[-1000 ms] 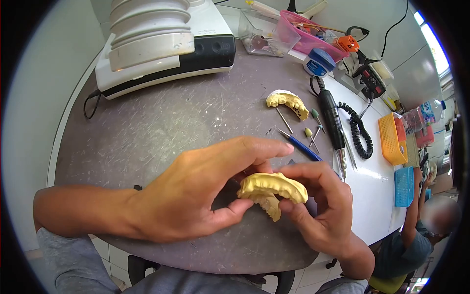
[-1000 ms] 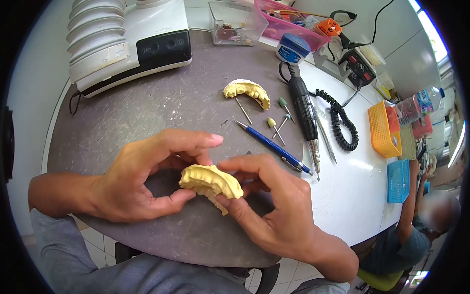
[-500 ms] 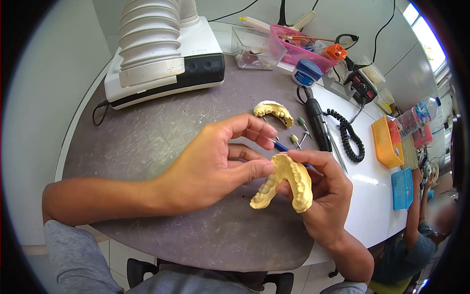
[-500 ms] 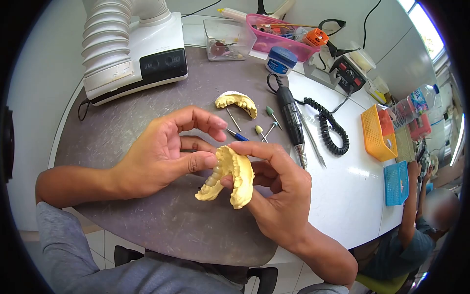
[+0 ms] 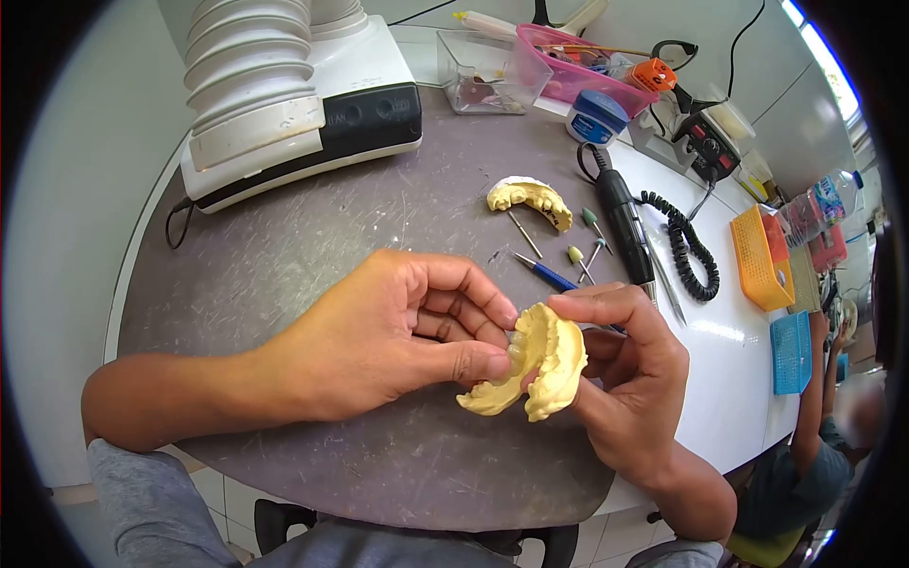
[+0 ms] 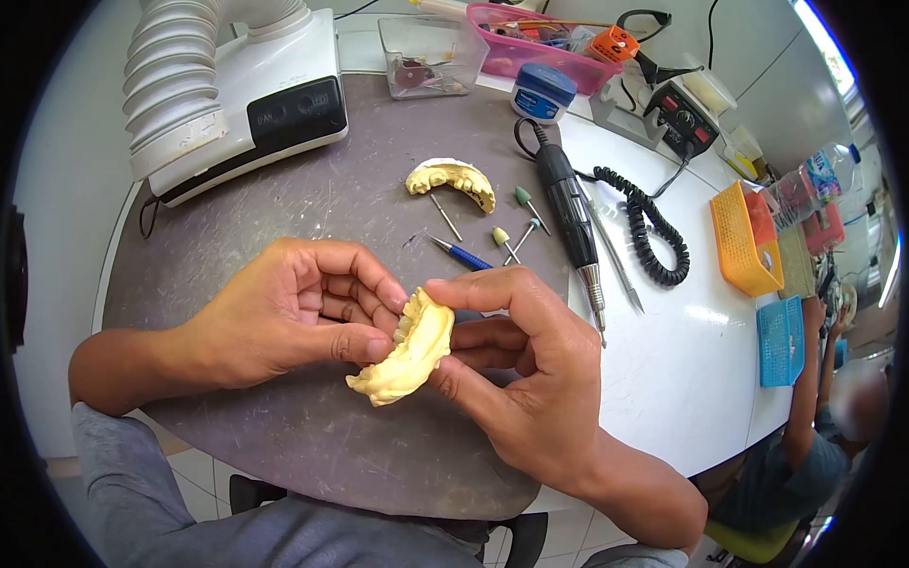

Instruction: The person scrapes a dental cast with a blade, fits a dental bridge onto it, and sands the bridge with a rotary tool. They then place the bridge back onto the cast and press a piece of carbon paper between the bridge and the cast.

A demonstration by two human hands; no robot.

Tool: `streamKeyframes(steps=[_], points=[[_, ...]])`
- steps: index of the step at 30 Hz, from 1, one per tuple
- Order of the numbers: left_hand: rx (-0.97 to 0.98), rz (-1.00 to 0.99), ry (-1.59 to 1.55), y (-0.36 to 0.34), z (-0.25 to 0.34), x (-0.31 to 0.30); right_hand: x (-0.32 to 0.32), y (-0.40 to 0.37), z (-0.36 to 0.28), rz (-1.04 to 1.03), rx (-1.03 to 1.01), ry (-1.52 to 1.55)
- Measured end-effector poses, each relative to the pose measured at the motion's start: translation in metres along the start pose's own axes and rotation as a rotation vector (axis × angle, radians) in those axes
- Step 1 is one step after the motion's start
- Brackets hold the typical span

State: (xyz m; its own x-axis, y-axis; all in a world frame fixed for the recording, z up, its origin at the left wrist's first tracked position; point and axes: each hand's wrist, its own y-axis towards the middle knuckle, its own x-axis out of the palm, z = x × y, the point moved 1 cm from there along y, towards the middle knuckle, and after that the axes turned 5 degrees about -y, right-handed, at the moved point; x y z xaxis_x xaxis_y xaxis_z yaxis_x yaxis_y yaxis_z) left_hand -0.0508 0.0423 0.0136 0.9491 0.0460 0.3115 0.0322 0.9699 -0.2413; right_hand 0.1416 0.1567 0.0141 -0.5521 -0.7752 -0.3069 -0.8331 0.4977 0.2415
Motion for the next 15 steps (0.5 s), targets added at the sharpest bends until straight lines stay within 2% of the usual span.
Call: streamKeyframes(steps=[15], points=[[-0.020,-0.046,-0.083,-0.0034,0.0030,-0.0017,0.0015,-0.0014,-0.0014,-0.036,-0.024,-0.021]])
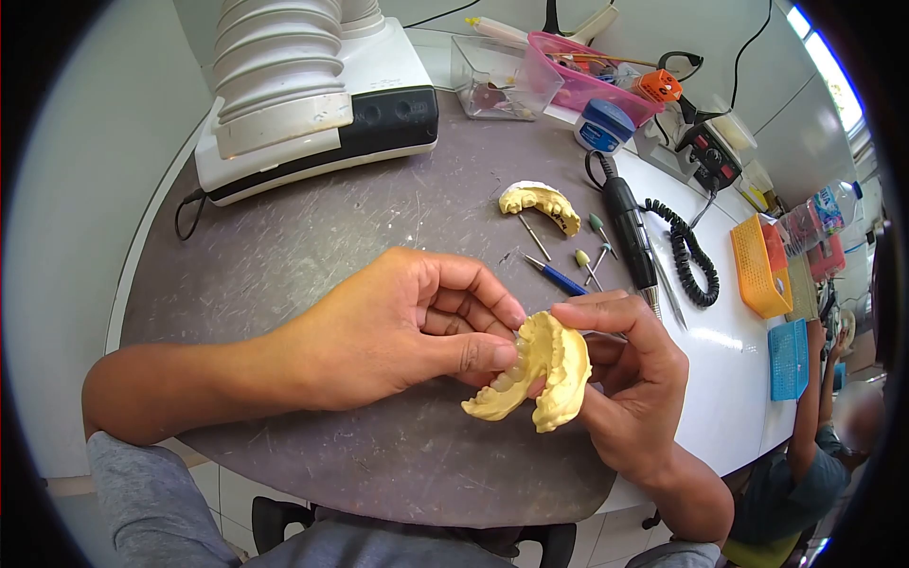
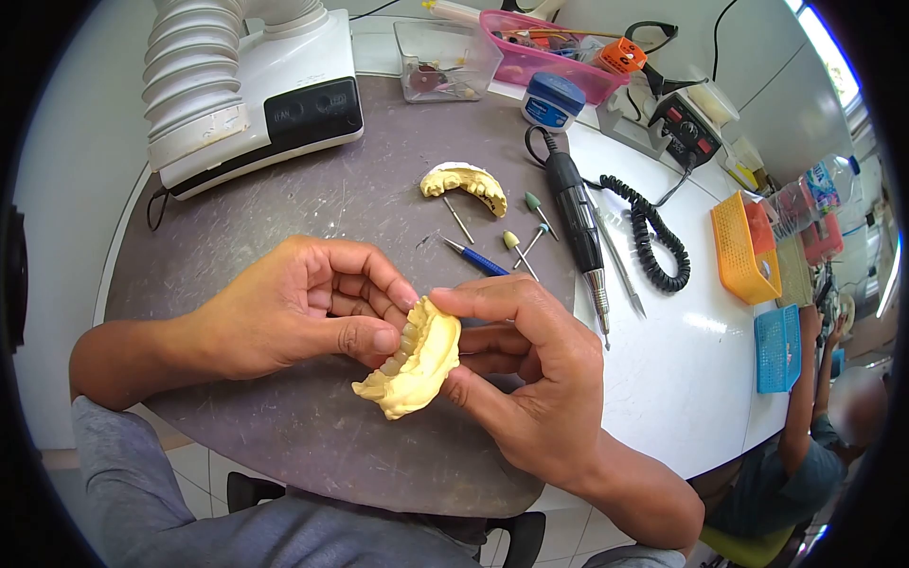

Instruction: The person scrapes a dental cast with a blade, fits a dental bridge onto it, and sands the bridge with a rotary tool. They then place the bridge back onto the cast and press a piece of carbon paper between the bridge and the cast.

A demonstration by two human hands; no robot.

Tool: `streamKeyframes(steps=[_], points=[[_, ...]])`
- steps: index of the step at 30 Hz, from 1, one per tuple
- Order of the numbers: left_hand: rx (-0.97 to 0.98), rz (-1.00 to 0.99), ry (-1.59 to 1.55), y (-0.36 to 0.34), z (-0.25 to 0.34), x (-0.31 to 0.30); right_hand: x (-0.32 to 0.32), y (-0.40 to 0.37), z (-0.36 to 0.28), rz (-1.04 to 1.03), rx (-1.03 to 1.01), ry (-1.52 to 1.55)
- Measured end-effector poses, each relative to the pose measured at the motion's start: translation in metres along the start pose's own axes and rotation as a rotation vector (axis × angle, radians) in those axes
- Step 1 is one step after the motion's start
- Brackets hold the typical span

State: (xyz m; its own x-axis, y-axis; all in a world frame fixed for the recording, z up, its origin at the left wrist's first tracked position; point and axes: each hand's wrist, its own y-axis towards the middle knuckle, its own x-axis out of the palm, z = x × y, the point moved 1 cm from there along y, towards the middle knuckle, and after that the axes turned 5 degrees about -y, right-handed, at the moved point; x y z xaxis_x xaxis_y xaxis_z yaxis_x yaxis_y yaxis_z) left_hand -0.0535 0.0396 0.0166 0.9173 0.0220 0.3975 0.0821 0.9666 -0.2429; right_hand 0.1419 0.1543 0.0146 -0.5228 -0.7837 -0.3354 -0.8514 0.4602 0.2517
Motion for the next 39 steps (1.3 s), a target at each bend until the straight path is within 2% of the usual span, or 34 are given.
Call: streamKeyframes(steps=[22,39], points=[[-0.016,-0.004,0.042,0.0012,-0.0009,0.0004,0.0021,-0.0003,0.0034,-0.003,-0.015,0.005],[0.007,-0.022,0.059,-0.0002,-0.0027,-0.0008,-0.0016,-0.0003,0.0044,-0.059,-0.100,-0.026]])
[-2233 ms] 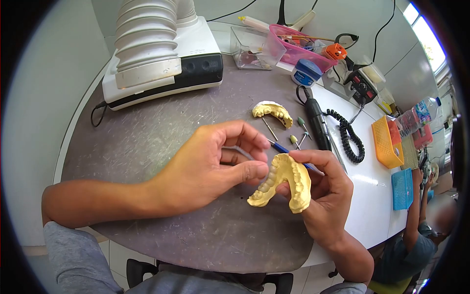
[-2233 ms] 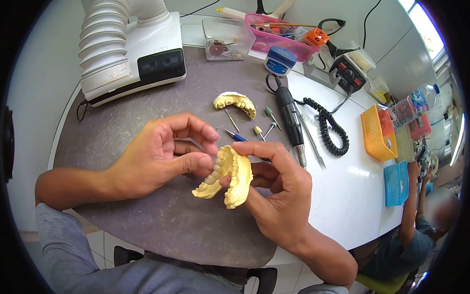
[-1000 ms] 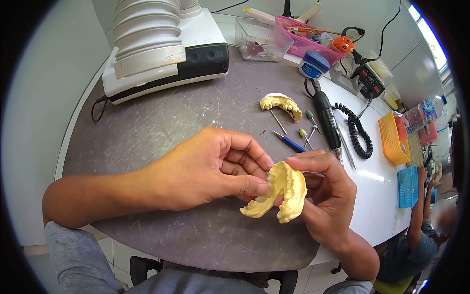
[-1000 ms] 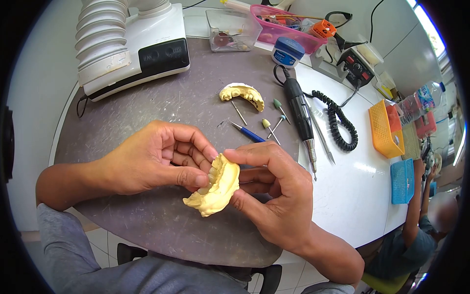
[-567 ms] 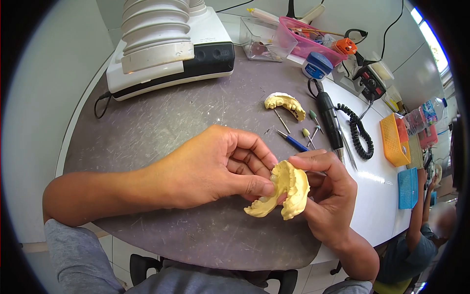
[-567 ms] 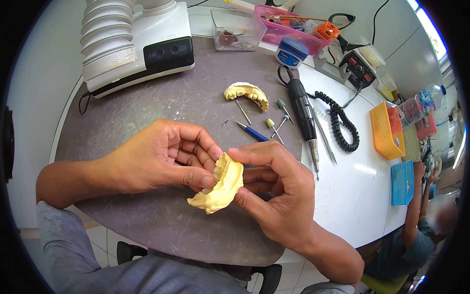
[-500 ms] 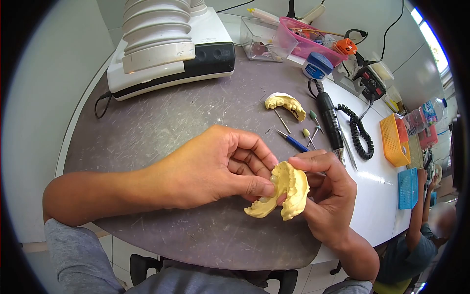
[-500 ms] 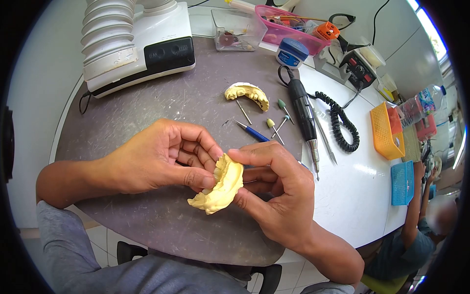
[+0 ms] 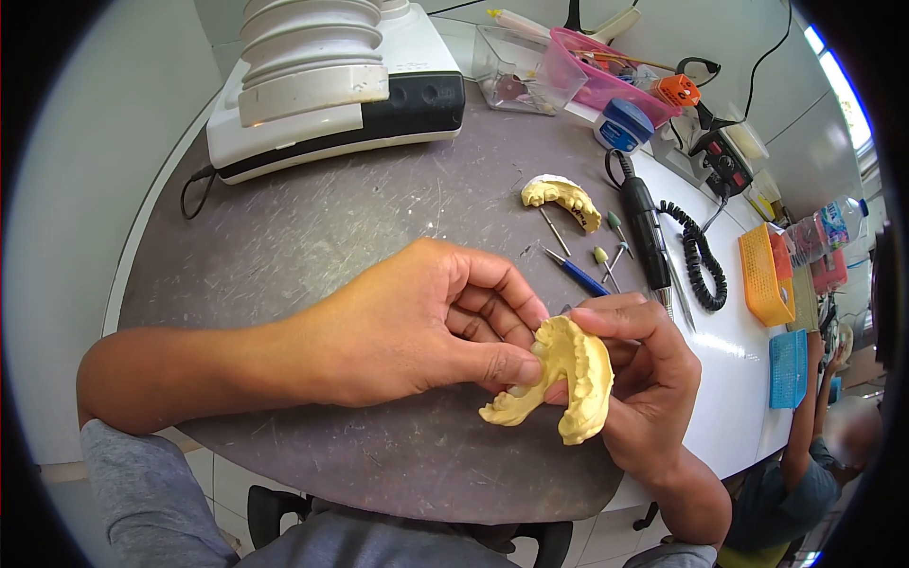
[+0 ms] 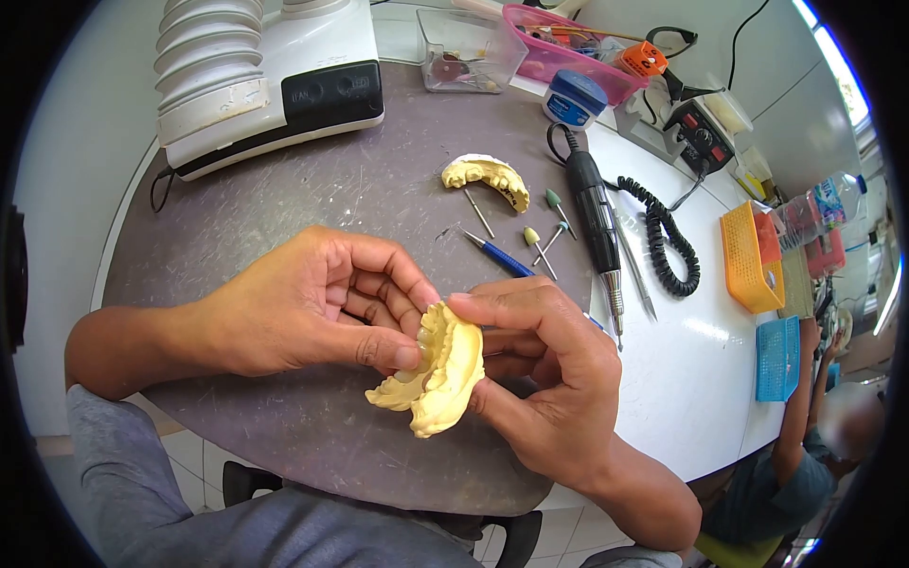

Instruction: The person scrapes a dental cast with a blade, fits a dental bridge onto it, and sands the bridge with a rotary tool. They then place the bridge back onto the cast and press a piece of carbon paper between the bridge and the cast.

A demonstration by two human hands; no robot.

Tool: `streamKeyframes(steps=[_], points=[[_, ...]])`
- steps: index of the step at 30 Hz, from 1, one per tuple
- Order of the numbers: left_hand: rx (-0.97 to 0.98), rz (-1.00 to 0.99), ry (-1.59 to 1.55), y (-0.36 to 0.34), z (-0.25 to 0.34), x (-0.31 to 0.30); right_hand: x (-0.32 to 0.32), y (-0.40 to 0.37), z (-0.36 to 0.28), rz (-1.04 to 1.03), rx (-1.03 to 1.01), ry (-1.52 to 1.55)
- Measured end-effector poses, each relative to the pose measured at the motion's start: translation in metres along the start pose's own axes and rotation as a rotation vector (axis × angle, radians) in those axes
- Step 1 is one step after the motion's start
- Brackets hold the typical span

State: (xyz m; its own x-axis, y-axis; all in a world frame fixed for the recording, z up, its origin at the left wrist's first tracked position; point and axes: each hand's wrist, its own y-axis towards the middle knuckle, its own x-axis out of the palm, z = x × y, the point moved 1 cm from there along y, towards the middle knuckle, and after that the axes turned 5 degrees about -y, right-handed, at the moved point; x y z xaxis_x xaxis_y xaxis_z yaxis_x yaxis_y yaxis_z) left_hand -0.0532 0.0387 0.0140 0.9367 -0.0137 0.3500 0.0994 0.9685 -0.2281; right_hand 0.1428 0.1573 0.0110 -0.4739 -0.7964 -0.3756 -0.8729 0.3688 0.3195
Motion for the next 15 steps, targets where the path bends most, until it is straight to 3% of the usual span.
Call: streamKeyframes(steps=[15], points=[[0.004,-0.013,0.014,-0.0004,0.0015,-0.0003,0.0001,-0.0002,-0.0016,0.003,0.002,-0.026]])
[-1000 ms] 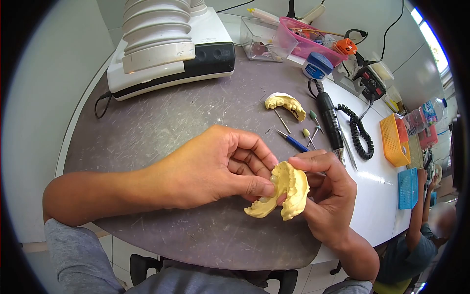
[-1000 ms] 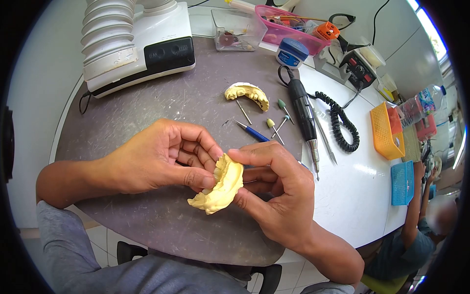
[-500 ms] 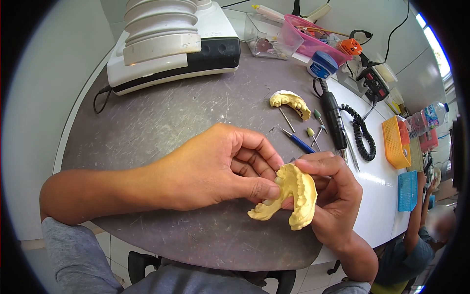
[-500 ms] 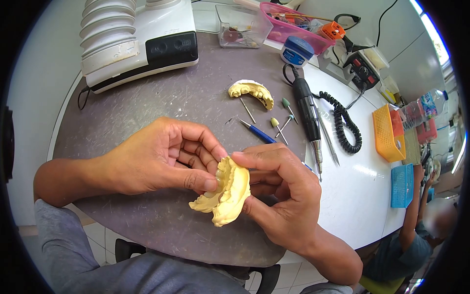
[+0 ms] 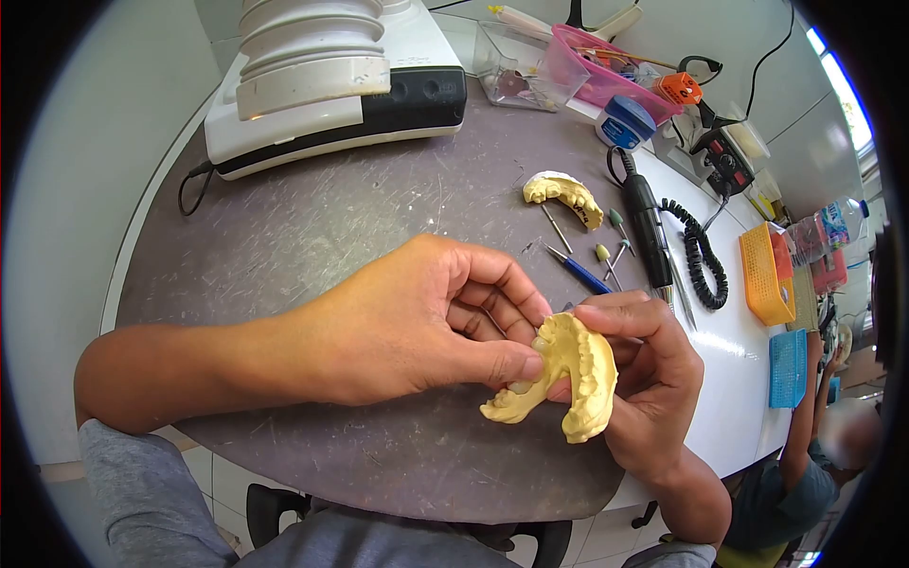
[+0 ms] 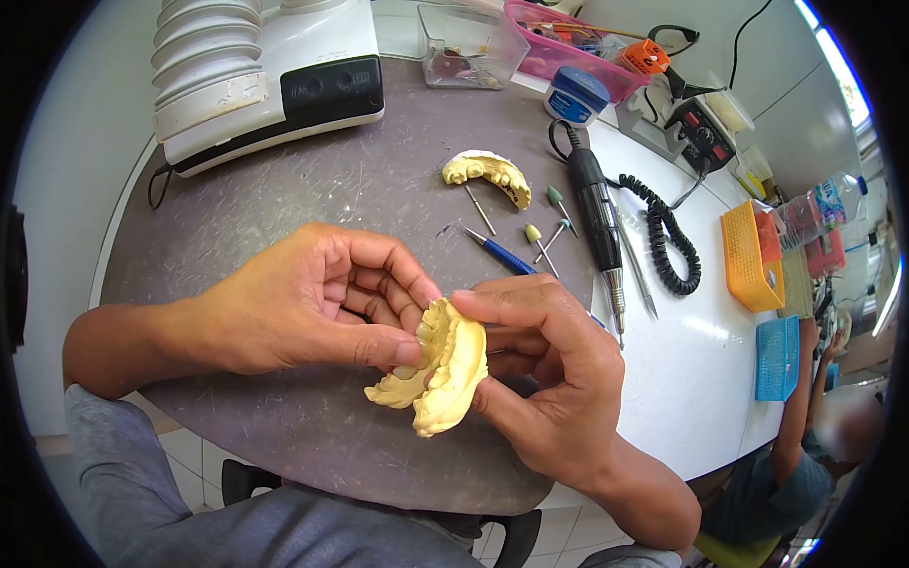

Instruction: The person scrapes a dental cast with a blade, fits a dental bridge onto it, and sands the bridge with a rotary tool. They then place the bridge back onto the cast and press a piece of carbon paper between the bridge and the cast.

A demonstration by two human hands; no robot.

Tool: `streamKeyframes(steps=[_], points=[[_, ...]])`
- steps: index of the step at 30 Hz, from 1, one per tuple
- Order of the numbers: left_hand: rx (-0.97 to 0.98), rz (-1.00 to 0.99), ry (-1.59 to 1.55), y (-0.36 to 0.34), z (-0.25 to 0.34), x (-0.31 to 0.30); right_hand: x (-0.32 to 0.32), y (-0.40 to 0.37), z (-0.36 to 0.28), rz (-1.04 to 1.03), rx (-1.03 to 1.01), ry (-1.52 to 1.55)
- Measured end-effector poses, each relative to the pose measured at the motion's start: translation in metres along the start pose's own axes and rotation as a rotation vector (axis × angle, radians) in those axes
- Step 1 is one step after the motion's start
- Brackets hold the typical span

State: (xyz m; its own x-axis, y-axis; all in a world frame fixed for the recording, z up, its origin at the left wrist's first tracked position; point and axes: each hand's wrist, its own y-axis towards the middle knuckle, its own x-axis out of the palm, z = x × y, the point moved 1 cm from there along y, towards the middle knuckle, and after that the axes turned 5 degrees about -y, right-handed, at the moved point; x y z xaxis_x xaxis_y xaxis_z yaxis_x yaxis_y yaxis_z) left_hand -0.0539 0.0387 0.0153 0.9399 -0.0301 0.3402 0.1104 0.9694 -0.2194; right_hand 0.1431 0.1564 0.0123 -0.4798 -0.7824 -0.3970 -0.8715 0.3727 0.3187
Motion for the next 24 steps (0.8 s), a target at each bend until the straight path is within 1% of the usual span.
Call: streamKeyframes(steps=[12,17,19,24], points=[[0.000,0.001,0.027,0.0000,-0.0011,0.0007,0.0005,0.0009,-0.0005,-0.002,-0.011,0.001],[0.038,-0.014,0.025,-0.0005,0.0005,-0.0008,0.0022,0.0003,-0.0046,0.020,-0.007,0.037],[0.004,0.034,-0.136,-0.0016,0.0012,-0.0006,0.0015,-0.0001,-0.0060,0.032,-0.008,0.060],[-0.013,0.026,-0.039,-0.0058,0.0026,-0.0012,0.0011,-0.0002,-0.0040,0.043,-0.060,0.032]])
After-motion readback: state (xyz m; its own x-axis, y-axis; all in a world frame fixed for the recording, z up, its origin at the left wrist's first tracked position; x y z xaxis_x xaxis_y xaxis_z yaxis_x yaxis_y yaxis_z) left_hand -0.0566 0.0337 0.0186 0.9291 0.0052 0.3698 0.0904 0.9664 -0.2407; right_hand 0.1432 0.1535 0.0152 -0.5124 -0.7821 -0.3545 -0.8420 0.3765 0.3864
